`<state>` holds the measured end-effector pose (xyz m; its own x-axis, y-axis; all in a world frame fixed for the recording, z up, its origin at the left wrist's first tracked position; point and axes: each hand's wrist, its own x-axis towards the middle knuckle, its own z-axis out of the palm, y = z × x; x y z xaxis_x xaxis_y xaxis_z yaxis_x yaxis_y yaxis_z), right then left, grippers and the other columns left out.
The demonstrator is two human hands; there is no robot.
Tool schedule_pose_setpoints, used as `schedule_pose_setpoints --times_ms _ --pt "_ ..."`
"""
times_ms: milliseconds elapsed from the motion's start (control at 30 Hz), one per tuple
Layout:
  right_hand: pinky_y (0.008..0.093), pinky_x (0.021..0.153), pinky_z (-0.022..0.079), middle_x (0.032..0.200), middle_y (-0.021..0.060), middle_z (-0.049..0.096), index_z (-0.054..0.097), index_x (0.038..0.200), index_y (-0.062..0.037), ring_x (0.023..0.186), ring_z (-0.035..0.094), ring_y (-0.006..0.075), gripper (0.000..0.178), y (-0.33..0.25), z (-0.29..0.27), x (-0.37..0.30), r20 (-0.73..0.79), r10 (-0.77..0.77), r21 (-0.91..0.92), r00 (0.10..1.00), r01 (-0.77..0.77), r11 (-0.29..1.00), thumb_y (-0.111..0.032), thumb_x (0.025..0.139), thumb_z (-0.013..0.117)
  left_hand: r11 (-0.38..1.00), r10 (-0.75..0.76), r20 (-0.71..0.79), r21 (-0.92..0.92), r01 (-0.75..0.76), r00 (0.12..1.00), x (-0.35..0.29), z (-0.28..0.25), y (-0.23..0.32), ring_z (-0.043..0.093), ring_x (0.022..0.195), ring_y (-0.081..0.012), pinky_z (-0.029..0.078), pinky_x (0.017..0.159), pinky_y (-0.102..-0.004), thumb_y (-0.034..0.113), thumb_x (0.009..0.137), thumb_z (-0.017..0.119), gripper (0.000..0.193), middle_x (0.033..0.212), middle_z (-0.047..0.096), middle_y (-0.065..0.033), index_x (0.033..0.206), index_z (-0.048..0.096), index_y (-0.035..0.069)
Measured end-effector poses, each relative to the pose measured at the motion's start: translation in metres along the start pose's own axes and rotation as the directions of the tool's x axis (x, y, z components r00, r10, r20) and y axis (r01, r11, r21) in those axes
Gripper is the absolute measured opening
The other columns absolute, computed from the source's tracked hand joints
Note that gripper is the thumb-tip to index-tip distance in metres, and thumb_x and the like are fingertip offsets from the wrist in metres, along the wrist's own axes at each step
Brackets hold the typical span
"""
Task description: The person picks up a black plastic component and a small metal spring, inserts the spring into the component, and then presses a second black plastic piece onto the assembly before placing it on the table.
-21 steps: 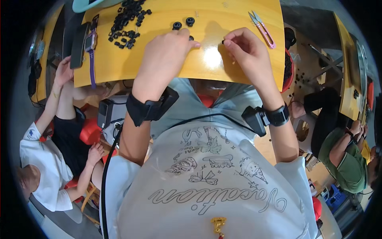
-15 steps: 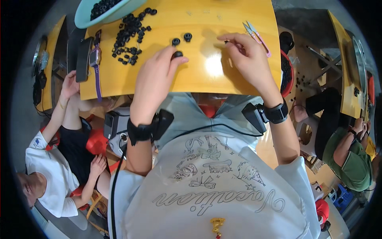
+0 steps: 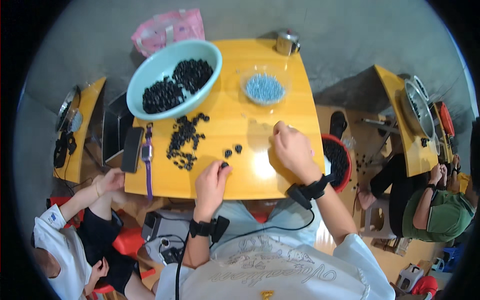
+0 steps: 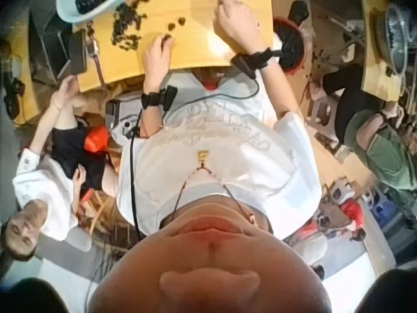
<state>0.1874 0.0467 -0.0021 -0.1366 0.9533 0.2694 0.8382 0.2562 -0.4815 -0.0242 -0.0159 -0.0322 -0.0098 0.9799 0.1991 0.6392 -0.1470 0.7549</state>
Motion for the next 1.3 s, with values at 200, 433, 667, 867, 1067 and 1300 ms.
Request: schedule_pose_setpoints --times_ms 200,433,667,867,1067,1300 --pt "0.0441 0.065 0.043 0.077 0.019 0.056 0.049 0.083 -0.0005 0.072 0.055 0.0359 0.014 0.01 0.022 0.016 -0.053 -0.028 0.052 0.998 0.03 0.998 -0.012 0.081 0.041 0.996 0.025 -0.027 -0.086 -0.027 0.999 -0.006 -0.005 0.002 0.057 0.061 -0.0256 0.043 0.055 -0.0323 0.018 0.081 0.058 0.018 0.069 0.057 -0.0125 0.084 0.055 0.001" --pt "0.0456 0.066 0.043 0.079 0.0223 0.056 0.047 0.085 0.0019 0.073 0.055 0.0384 0.019 0.019 0.023 0.022 -0.034 0.046 0.229 0.998 -0.037 0.973 -0.016 0.084 0.044 0.994 0.102 -0.053 -0.029 -0.104 0.993 0.002 0.0 0.001 0.056 0.061 -0.0261 0.042 0.054 -0.0331 0.021 0.082 0.056 0.019 0.068 0.057 -0.012 0.083 0.055 0.002" --pt "0.0434 0.067 0.044 0.079 0.0241 0.058 0.048 0.086 0.004 0.076 0.056 0.0389 0.02 0.015 0.035 0.024 0.063 -0.049 -0.01 0.997 0.05 0.999 -0.016 0.083 0.05 0.968 0.02 -0.028 -0.251 -0.026 0.999 -0.004 0.002 -0.011 0.053 0.057 -0.0242 0.041 0.053 -0.031 0.019 0.083 0.055 0.018 0.065 0.056 -0.0116 0.085 0.054 0.001" --pt "0.0334 0.06 0.044 0.073 0.0152 0.059 0.05 0.092 0.0024 0.066 0.058 0.0247 0.023 -0.006 0.009 0.012 0.213 -0.007 0.181 0.977 -0.032 0.983 -0.019 0.084 0.053 0.939 0.133 0.066 -0.328 -0.104 0.989 -0.015 -0.036 0.04 0.054 0.061 -0.0228 0.041 0.056 -0.0289 0.011 0.081 0.056 0.016 0.07 0.057 -0.0127 0.089 0.053 -0.003" --pt "0.023 0.063 0.039 0.077 0.0051 0.054 0.053 0.091 -0.0003 0.069 0.048 0.0101 0.017 -0.09 -0.078 -0.04 0.386 -0.305 0.719 0.87 -0.077 0.691 -0.017 0.088 0.05 0.88 0.303 0.047 -0.397 -0.261 0.952 -0.022 -0.058 0.064 0.055 0.064 -0.0222 0.04 0.057 -0.0268 0.016 0.08 0.059 0.019 0.072 0.057 -0.0107 0.087 0.053 -0.002" --pt "0.0246 0.061 0.041 0.071 0.0068 0.055 0.051 0.086 -0.0006 0.064 0.051 0.0158 0.014 -0.101 -0.085 -0.058 0.278 -0.371 0.706 0.886 0.073 0.705 -0.015 0.087 0.05 0.75 0.291 0.076 -0.637 -0.178 0.954 -0.038 -0.054 0.073 0.052 0.057 -0.0102 0.039 0.054 -0.0215 0.019 0.082 0.058 0.02 0.065 0.056 -0.0035 0.082 0.053 -0.001"
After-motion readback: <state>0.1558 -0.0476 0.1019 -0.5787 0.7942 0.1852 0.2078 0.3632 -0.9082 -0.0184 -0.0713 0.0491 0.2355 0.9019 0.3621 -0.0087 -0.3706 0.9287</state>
